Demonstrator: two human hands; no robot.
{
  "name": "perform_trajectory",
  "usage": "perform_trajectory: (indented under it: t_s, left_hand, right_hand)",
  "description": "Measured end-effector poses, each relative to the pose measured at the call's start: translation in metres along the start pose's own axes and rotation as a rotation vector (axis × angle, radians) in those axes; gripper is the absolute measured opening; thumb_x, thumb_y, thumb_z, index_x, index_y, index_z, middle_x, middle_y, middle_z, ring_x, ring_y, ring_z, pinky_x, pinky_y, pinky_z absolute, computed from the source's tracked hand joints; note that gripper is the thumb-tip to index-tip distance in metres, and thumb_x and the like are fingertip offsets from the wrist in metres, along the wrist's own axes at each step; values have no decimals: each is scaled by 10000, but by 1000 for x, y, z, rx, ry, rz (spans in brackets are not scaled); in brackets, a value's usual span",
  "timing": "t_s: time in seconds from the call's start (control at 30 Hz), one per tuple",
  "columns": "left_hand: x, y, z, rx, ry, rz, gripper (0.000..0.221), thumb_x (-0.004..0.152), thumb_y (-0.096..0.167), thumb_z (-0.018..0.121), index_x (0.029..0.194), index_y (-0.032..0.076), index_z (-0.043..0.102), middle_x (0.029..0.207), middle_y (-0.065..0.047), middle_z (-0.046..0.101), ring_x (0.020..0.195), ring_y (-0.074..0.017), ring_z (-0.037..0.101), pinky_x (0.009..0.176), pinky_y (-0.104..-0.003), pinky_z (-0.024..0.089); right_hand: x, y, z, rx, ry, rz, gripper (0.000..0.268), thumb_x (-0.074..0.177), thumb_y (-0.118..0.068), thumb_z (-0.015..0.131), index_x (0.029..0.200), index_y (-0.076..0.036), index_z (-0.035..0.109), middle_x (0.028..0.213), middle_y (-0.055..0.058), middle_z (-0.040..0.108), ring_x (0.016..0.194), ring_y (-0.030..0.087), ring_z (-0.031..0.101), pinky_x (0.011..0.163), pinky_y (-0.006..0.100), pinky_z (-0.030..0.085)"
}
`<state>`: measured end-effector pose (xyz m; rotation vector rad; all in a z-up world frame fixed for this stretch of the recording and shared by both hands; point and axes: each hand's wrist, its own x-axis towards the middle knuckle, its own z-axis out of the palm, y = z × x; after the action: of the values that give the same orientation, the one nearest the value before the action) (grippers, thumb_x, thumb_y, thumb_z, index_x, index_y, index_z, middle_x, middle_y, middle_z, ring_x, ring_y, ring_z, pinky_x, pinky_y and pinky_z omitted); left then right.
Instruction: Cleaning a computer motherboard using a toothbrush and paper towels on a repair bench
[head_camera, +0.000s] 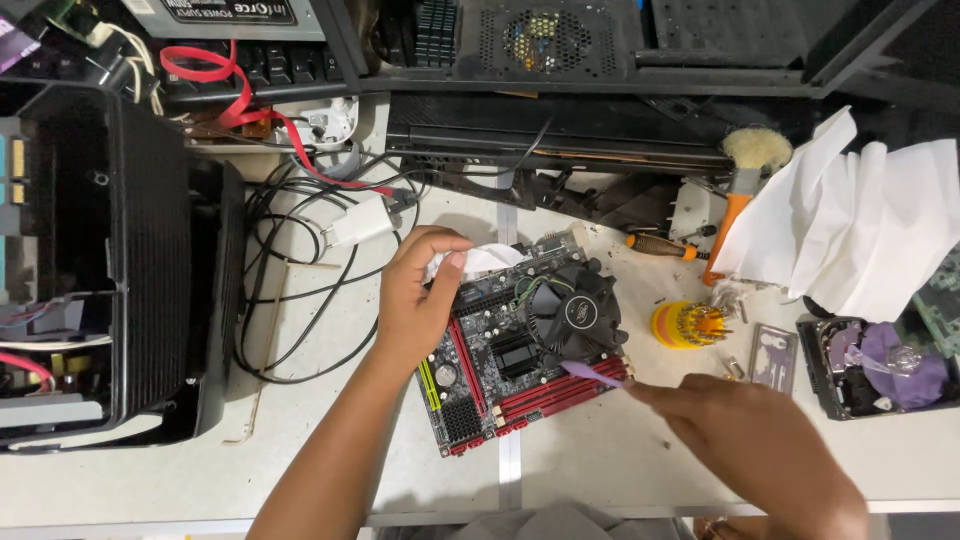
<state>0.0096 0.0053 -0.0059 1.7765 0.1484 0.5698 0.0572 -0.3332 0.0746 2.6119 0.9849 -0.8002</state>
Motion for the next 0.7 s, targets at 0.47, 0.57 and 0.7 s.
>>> perform_trajectory:
  t_s: [0.47, 0.57, 0.7]
  left_hand:
    - [1, 0, 1, 21, 12, 77, 164, 1023, 149, 555, 1073, 90, 700, 1058, -63, 654, 1005, -203, 657, 835, -315, 579]
    - [0, -2, 0, 45, 7, 119, 159, 1024, 141, 564, 1082, 88, 702, 1071, -61, 666, 1031, -214, 668, 934, -340, 528]
    - [-1, -4, 0, 64, 1, 167, 159, 1023, 134, 572, 1085, 73, 705, 1081, -73, 669, 1036, -223, 675, 943, -334, 524]
  right_hand:
    - [34, -14, -32, -249, 206, -83, 583, 834, -59, 602, 1185, -513, 708, 1101, -66, 728, 1071, 208, 691, 823, 460, 550]
    - [25, -25, -36, -131, -31, -35, 633, 906, -66, 521, 1311, -541, 627, 1065, -62, 687, 1053, 216, 669, 695, 469, 598]
    - [7, -5, -35, -185, -42, 204, 458, 986, -331, 488, 1278, -670, 585, 1186, -230, 677, 1163, 72, 658, 792, 363, 627]
